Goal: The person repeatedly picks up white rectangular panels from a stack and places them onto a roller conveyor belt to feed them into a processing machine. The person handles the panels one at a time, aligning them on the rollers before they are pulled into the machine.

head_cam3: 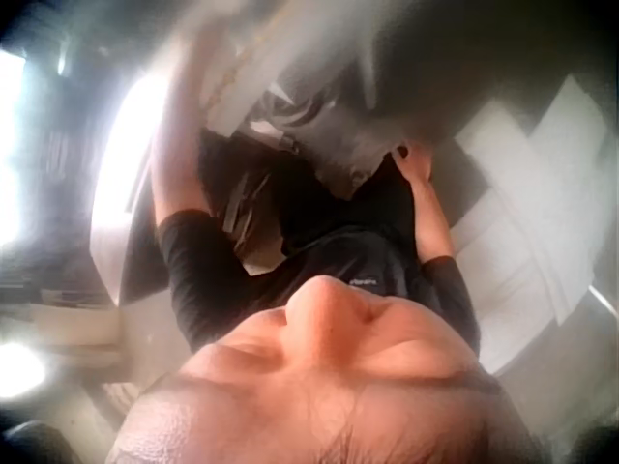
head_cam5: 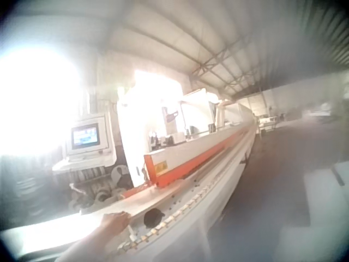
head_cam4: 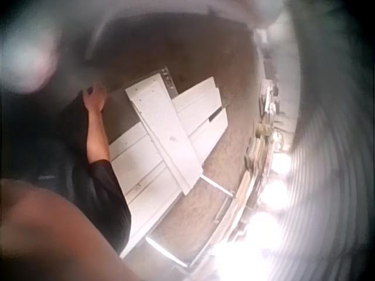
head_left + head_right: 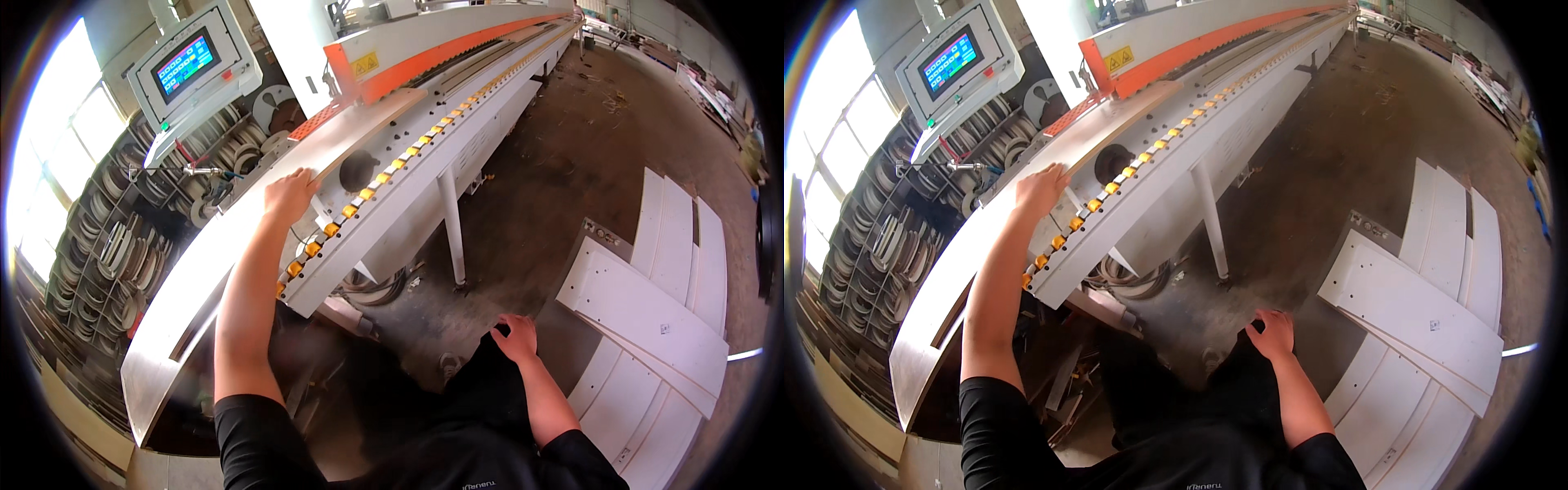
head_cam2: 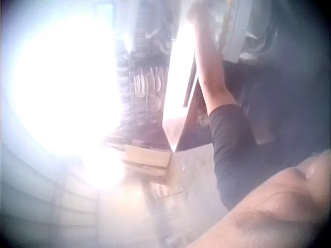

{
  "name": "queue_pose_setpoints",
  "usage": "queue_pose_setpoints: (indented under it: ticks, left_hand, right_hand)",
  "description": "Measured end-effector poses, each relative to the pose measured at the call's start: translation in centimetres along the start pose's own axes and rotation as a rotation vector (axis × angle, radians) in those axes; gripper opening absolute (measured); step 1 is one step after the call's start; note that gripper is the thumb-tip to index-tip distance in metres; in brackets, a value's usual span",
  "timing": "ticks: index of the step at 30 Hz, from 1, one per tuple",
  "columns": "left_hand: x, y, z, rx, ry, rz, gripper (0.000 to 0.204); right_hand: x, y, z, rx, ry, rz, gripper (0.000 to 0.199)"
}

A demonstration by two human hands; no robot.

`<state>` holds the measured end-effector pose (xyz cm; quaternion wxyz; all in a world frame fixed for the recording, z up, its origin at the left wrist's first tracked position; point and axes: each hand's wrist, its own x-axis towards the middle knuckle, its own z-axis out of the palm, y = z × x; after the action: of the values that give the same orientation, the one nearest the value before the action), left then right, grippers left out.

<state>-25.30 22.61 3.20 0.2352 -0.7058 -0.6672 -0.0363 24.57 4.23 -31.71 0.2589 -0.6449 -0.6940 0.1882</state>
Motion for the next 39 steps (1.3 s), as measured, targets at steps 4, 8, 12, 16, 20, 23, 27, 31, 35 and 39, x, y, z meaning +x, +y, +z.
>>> queue_pose_setpoints:
  ticks: [4, 8, 12, 16, 20, 23, 27, 31, 35, 39]
  left_hand:
    - [-4.4, -2.0, -2.2, 0.016, -0.14, -0.072, 0.042]
    - [-12.7, -7.7, -2.8, -0.072, -0.028, -0.075, 0.04]
    - [-20.8, -11.9, -5.3, -0.149, -0.013, -0.172, 0.037]
    - [-24.5, -13.0, -6.5, -0.113, 0.016, -0.197, 0.031]
    - [-22.5, -11.7, -5.8, -0.081, 0.059, -0.151, 0.024]
    - [-20.2, -10.1, -4.9, -0.077, 0.098, -0.135, 0.022]
    - [-16.6, -8.8, -2.3, -0.036, 0.206, -0.089, 0.026]
    - [-12.9, -7.1, -1.4, -0.008, 0.004, -0.156, 0.031]
    - [-10.7, -7.2, 1.0, -0.063, -0.027, -0.161, 0.04]
    - [-8.7, -4.7, -0.3, -0.15, -0.008, 0.004, 0.043]
  right_hand:
    - [-0.6, 0.4, -0.1, 0.01, 0.04, -0.029, 0.046]
    - [-0.4, 0.0, -0.1, 0.042, 0.038, -0.028, 0.043]
    - [-0.3, -0.5, 0.4, -0.017, 0.07, -0.084, 0.042]
    - [0.1, -0.8, 0.5, -0.025, 0.002, -0.074, 0.043]
    - [0.4, -1.6, 0.9, -0.019, 0.044, -0.105, 0.039]
    - [0.3, -1.5, 1.6, -0.059, 0.044, -0.117, 0.038]
    - [0.6, -1.6, 1.6, -0.073, 0.045, -0.098, 0.035]
    - [0.3, -0.8, 1.1, -0.134, 0.055, -0.053, 0.033]
    - [0.4, 0.7, 1.1, 0.105, 0.155, -0.009, 0.029]
    - [0.0, 2.2, 0.7, 0.523, 0.239, 0.299, 0.032]
